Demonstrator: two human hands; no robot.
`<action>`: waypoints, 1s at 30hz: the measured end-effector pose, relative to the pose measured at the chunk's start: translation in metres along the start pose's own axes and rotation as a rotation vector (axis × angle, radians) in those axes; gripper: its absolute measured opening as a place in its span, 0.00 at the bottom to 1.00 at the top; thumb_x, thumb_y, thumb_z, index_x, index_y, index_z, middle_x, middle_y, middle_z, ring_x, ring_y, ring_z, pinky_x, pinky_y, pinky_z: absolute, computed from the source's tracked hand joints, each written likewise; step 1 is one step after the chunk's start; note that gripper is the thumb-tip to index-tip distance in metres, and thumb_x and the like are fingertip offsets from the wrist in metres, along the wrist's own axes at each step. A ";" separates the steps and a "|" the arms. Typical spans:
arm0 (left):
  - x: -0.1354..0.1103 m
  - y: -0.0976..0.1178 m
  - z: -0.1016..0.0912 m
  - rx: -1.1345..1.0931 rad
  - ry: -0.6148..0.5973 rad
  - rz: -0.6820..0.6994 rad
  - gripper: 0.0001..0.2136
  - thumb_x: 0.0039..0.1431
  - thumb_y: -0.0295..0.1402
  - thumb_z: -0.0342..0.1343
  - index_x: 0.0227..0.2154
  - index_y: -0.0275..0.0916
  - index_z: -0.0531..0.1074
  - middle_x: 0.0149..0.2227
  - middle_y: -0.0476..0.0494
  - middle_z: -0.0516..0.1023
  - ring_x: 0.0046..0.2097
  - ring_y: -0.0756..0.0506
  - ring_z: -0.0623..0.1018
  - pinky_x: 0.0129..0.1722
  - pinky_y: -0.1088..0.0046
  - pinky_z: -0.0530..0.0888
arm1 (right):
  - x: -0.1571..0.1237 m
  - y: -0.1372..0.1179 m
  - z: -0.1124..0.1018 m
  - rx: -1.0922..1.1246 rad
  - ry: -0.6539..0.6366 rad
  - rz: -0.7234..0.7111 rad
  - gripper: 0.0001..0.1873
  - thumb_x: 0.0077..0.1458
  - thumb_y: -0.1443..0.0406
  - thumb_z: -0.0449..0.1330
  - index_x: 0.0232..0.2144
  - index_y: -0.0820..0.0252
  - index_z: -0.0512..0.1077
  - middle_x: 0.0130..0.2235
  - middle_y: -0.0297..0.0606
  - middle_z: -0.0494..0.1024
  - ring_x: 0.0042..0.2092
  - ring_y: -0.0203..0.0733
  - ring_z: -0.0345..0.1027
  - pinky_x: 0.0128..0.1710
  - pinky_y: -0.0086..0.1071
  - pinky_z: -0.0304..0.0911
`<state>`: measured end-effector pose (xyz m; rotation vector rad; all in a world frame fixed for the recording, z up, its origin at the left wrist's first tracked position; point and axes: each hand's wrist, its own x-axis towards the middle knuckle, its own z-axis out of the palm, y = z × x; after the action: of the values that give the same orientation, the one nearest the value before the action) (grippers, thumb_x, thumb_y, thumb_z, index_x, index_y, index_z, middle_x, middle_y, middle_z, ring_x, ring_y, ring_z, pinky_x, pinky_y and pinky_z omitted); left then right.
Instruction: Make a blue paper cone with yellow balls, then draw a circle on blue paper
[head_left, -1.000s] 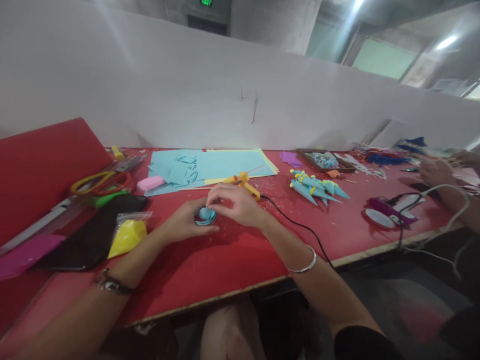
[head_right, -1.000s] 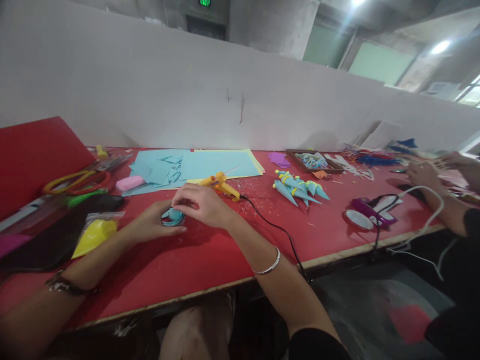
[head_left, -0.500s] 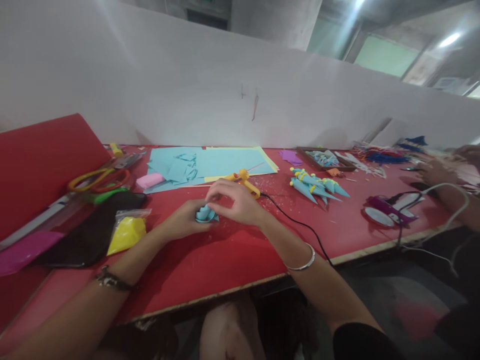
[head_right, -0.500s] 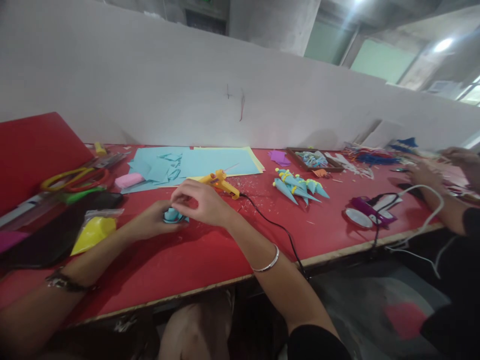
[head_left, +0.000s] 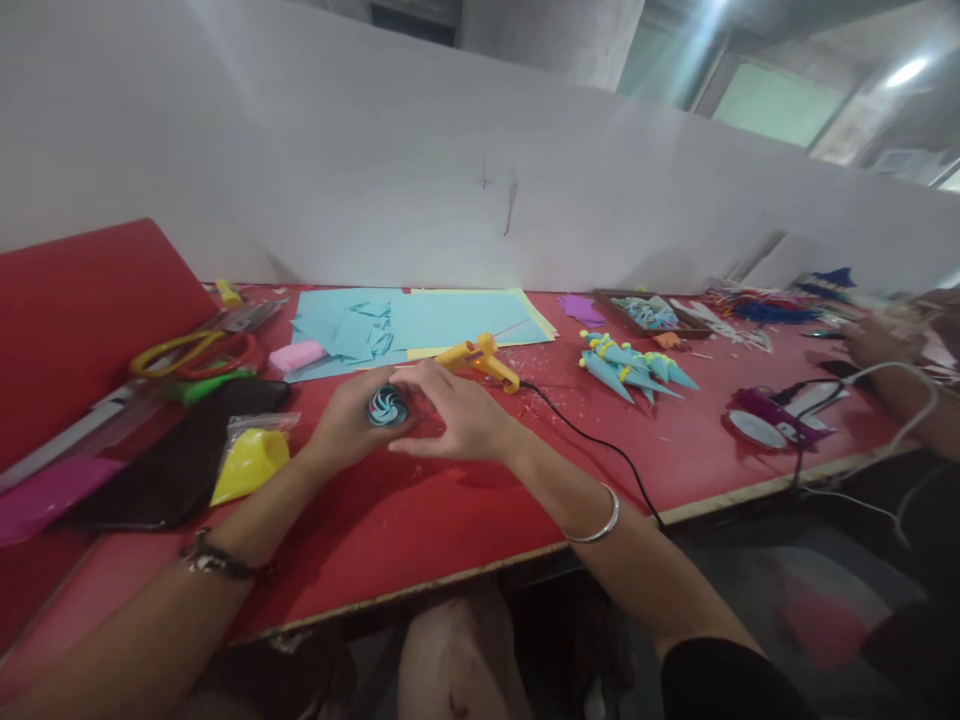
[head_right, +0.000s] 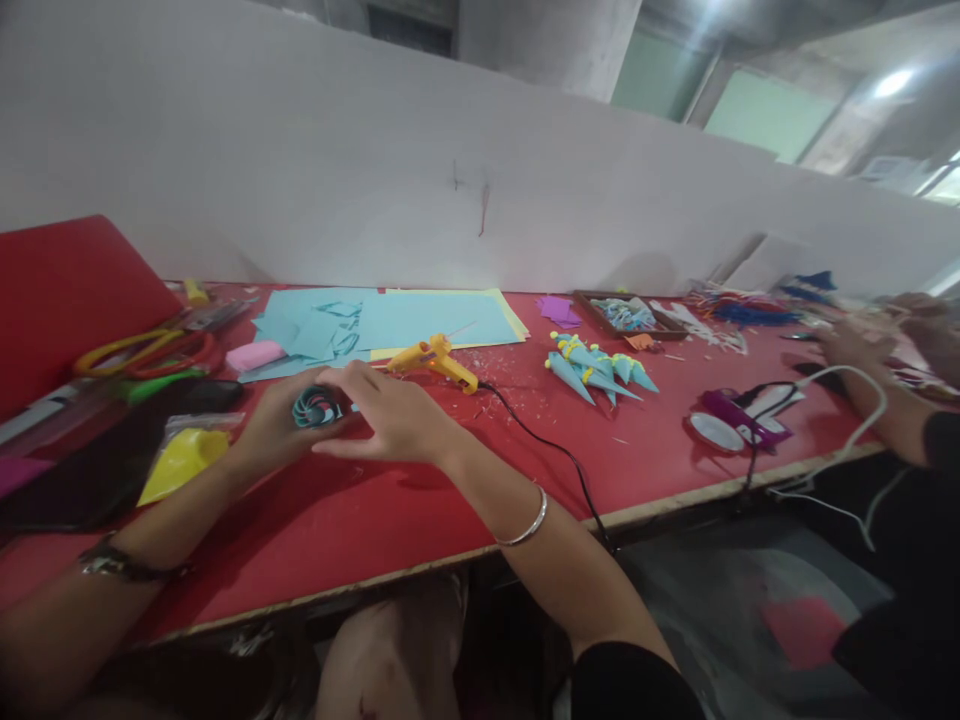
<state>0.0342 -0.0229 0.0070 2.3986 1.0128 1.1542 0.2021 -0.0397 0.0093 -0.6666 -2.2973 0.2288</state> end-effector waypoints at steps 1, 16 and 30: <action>-0.001 0.000 0.001 -0.010 0.013 -0.001 0.08 0.46 0.36 0.54 0.27 0.37 0.65 0.26 0.50 0.72 0.27 0.51 0.68 0.27 0.77 0.66 | 0.000 -0.001 0.001 -0.021 0.001 -0.012 0.26 0.51 0.56 0.58 0.48 0.61 0.56 0.47 0.43 0.66 0.46 0.40 0.63 0.43 0.34 0.64; -0.004 -0.004 0.002 0.036 -0.127 -0.185 0.14 0.46 0.40 0.52 0.32 0.35 0.67 0.31 0.48 0.76 0.30 0.48 0.72 0.28 0.77 0.68 | 0.004 -0.005 0.011 -0.226 -0.065 -0.082 0.19 0.57 0.60 0.52 0.48 0.62 0.59 0.46 0.47 0.65 0.52 0.44 0.58 0.46 0.37 0.64; -0.003 -0.008 0.002 -0.048 -0.222 -0.083 0.11 0.45 0.30 0.48 0.31 0.32 0.70 0.34 0.42 0.77 0.35 0.46 0.74 0.33 0.75 0.69 | 0.003 -0.005 0.011 -0.225 -0.098 -0.056 0.13 0.59 0.62 0.48 0.45 0.59 0.63 0.46 0.43 0.67 0.47 0.40 0.61 0.37 0.30 0.64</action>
<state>0.0310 -0.0191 -0.0005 2.3592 0.9895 0.8519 0.1903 -0.0415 0.0046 -0.7154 -2.4555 -0.0248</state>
